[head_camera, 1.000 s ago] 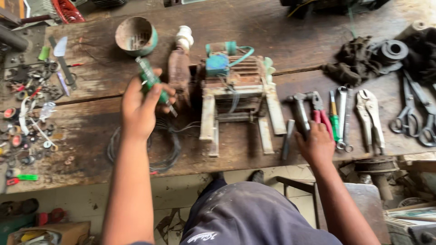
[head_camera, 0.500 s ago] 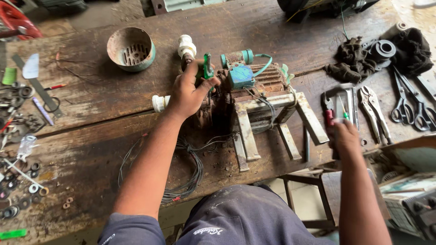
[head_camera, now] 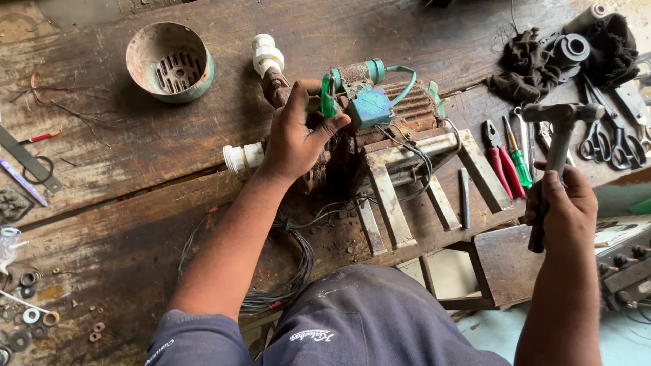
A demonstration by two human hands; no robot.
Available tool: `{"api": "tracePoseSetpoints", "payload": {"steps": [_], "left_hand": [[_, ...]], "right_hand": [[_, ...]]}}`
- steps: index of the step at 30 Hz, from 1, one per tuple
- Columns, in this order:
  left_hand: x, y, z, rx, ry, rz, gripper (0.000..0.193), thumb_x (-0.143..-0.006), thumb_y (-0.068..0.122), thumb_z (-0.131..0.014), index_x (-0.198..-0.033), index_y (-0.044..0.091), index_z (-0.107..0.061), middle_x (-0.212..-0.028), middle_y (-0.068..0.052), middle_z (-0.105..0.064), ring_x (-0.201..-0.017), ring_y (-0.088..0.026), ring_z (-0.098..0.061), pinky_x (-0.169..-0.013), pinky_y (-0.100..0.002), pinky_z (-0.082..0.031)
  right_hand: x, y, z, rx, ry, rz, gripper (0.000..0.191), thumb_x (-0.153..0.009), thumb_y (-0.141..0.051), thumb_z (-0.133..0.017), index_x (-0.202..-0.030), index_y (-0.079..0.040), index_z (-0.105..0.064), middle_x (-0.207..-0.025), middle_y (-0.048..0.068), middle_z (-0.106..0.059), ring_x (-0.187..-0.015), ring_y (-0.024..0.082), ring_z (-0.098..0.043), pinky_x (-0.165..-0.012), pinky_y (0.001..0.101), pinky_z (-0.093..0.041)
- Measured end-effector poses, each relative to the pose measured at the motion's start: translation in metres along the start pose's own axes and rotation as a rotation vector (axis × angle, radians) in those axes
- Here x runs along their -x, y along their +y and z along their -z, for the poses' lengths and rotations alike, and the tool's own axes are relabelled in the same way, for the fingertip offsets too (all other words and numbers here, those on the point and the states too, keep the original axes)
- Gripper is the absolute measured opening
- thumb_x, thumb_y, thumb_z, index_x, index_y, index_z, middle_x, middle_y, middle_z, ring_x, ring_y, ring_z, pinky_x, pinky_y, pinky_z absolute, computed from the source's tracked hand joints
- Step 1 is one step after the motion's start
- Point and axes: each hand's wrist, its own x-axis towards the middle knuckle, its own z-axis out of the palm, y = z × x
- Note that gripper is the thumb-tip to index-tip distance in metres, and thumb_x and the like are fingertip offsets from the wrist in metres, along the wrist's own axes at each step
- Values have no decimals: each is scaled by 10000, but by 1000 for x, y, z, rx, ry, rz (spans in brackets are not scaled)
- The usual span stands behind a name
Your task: The person works on a rusty electric water pump mounted on a metal frame on a wooden workbench. They hammer a punch against the pump housing, pry at the pump body with a chisel-like tool, reposition the pump, use pliers on its parts, and handle a coiled wire near the machine.
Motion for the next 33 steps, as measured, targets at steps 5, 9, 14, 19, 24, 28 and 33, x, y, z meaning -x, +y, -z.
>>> {"api": "tracePoseSetpoints", "payload": {"steps": [5, 9, 14, 19, 24, 28, 33], "left_hand": [[1, -4, -4, 6, 50, -10, 391, -1047, 296, -736, -1257, 71, -494, -1006, -45, -756, -964, -165, -775, -881, -310, -609], [2, -6, -6, -15, 53, -17, 400, -1052, 330, -724, -1253, 83, -483, -1009, -31, -745, -985, -149, -774, -883, -301, -625], [4, -4, -5, -39, 28, 42, 408, -1041, 332, -734, -1264, 80, -503, -973, -32, -724, -922, -132, -741, -841, -298, -611], [6, -3, -7, -52, 26, 32, 421, -1062, 311, -724, -1314, 64, -494, -1070, -52, -737, -963, -150, -732, -870, -314, -602], [7, -4, -10, -161, -50, 51, 419, -1052, 333, -750, -1279, 91, -494, -964, -26, -715, -904, -163, -771, -776, -294, -635], [7, 1, -10, -225, -69, 27, 434, -1028, 320, -760, -1290, 63, -528, -998, -84, -726, -913, -230, -777, -788, -343, -617], [5, 9, -8, -226, -105, 117, 440, -1024, 338, -740, -1308, 36, -591, -991, -86, -743, -914, -237, -788, -787, -350, -611]], "right_hand": [[7, -22, -14, 79, -57, 108, 242, -1170, -148, -517, -1348, -5, -595, -707, 41, -546, -539, 106, -483, -518, 256, -376], [10, -40, -24, 75, -50, 150, 212, -1195, -131, -503, -1332, 14, -577, -709, 50, -565, -528, 103, -502, -546, 262, -403], [16, -58, -33, 51, -71, 175, 256, -1154, -143, -521, -1364, -1, -553, -752, 40, -579, -581, 91, -530, -574, 242, -435], [9, -60, -38, -32, -188, 196, 240, -1153, -116, -554, -1341, 32, -532, -826, 62, -603, -634, 108, -565, -587, 231, -459], [-10, -51, -45, -89, -304, 171, 303, -1101, -67, -586, -1381, 44, -557, -813, 60, -619, -618, 86, -591, -568, 208, -460], [-24, -44, -53, -132, -406, 188, 348, -1033, -51, -603, -1367, 28, -545, -919, 41, -635, -710, 65, -600, -612, 208, -476], [-27, -39, -62, -66, -449, 129, 333, -1073, 8, -608, -1384, 89, -519, -880, 60, -604, -704, 58, -558, -622, 201, -451]]}}
